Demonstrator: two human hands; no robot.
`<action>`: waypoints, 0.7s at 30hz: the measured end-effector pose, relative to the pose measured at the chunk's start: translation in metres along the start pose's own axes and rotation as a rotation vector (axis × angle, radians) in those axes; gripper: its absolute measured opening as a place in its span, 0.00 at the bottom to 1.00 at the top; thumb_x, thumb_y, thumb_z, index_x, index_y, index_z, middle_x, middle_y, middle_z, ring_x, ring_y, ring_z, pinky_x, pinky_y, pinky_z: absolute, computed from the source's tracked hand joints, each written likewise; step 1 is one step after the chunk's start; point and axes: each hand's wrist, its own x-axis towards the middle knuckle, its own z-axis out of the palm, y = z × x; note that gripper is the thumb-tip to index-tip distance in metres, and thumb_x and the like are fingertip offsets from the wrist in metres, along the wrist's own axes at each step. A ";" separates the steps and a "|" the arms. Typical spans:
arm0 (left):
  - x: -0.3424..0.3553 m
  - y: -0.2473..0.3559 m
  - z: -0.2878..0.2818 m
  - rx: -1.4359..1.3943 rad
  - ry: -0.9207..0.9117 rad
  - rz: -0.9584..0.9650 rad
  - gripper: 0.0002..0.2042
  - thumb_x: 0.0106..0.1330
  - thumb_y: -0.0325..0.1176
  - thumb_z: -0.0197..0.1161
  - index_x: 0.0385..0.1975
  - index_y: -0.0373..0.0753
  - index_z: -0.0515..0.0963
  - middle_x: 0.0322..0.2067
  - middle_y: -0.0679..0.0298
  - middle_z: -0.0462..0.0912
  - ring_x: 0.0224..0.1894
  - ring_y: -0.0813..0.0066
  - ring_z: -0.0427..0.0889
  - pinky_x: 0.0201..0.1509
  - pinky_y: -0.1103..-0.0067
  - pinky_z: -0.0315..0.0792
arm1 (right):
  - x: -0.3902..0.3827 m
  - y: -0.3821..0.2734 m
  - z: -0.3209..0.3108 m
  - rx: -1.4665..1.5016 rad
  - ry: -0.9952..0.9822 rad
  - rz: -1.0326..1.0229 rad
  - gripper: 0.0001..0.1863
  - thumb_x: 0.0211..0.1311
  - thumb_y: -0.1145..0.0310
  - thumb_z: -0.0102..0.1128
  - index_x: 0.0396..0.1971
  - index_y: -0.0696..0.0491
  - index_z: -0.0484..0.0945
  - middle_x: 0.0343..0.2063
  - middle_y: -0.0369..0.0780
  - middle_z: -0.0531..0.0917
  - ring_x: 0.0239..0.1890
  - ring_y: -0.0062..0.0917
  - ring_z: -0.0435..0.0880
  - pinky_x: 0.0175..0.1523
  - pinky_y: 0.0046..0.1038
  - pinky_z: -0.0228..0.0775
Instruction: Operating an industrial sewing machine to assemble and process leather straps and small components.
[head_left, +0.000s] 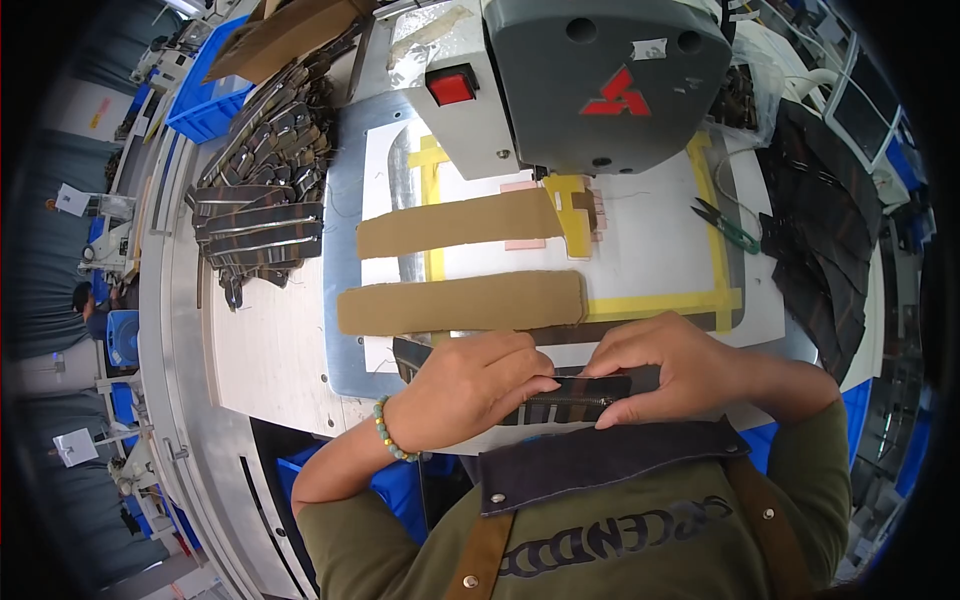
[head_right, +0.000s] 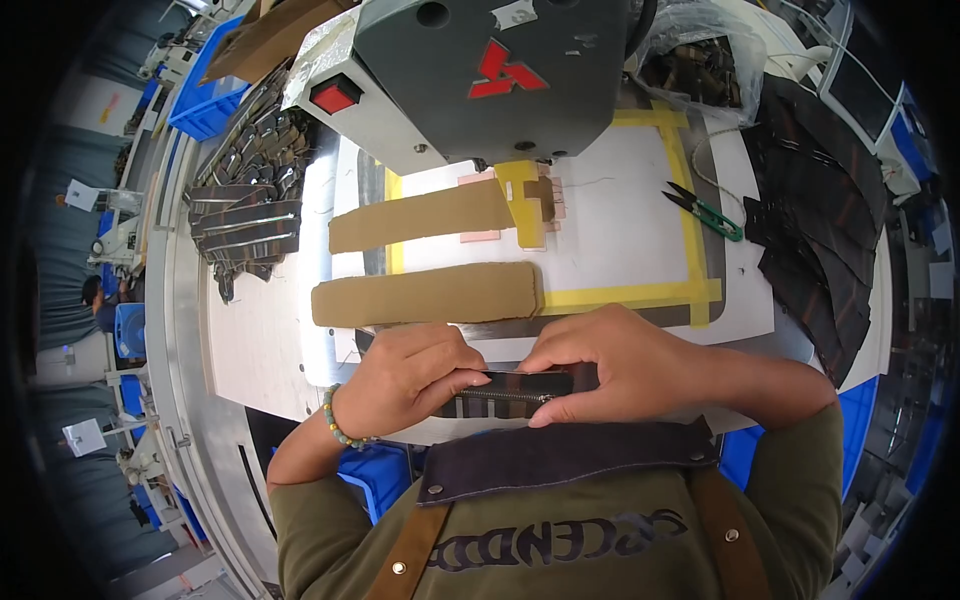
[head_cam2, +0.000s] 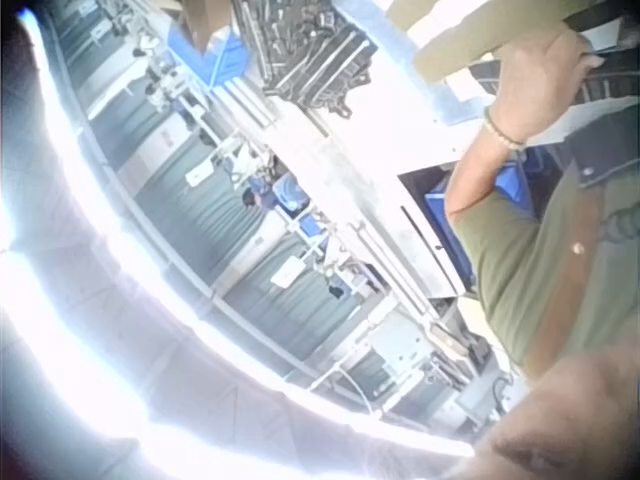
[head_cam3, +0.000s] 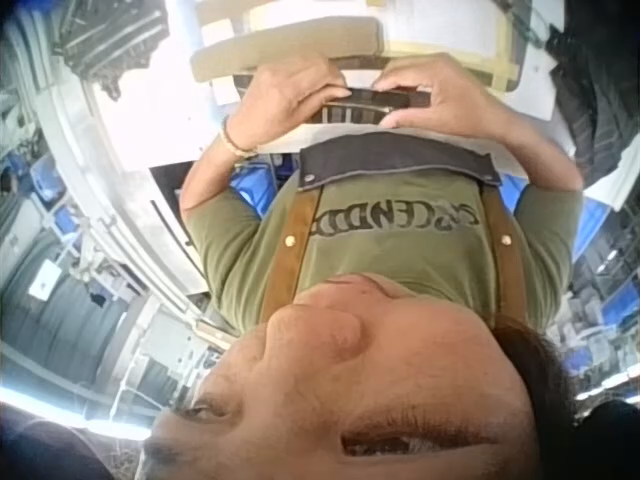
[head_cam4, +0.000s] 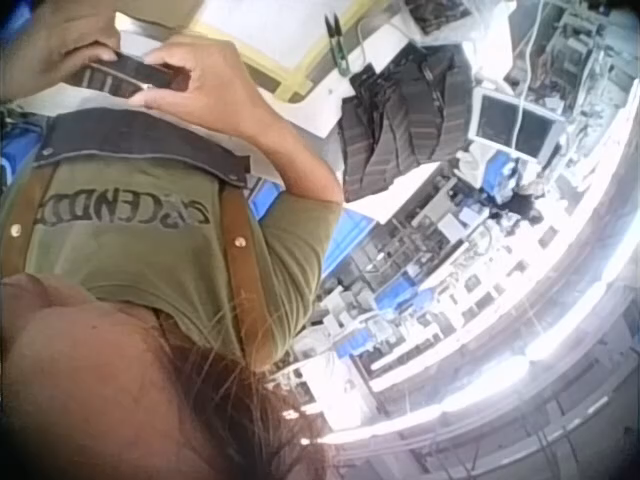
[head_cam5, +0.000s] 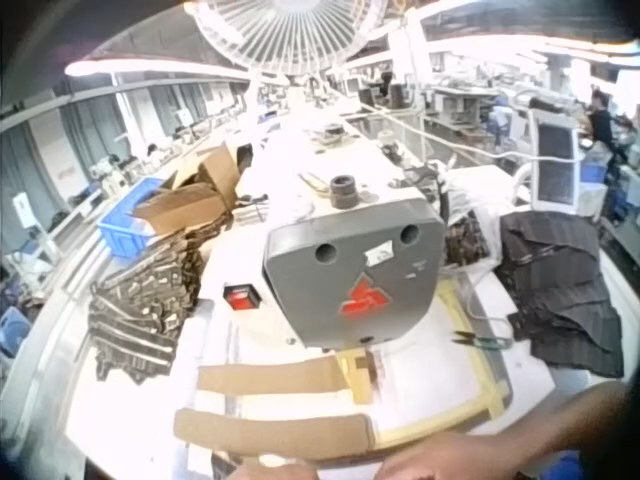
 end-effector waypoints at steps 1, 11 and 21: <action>-0.002 0.000 0.002 -0.027 0.019 0.010 0.08 0.66 0.28 0.76 0.39 0.38 0.83 0.32 0.61 0.85 0.33 0.58 0.86 0.36 0.68 0.77 | -0.003 0.001 0.003 -0.025 0.022 -0.049 0.17 0.68 0.63 0.77 0.50 0.57 0.89 0.39 0.43 0.90 0.37 0.28 0.90 0.43 0.30 0.82; -0.004 -0.002 0.019 -0.020 0.057 0.062 0.08 0.66 0.26 0.76 0.38 0.37 0.82 0.30 0.59 0.84 0.30 0.58 0.85 0.33 0.68 0.77 | 0.016 0.000 0.006 0.038 0.010 0.092 0.31 0.62 0.64 0.80 0.64 0.56 0.82 0.41 0.46 0.92 0.38 0.31 0.91 0.49 0.31 0.82; 0.007 -0.001 0.003 0.131 0.044 -0.136 0.05 0.63 0.22 0.75 0.36 0.36 0.87 0.31 0.58 0.86 0.32 0.58 0.87 0.36 0.69 0.79 | 0.039 0.023 0.005 0.139 0.101 -0.083 0.25 0.65 0.61 0.78 0.59 0.55 0.84 0.41 0.44 0.91 0.41 0.37 0.92 0.47 0.36 0.82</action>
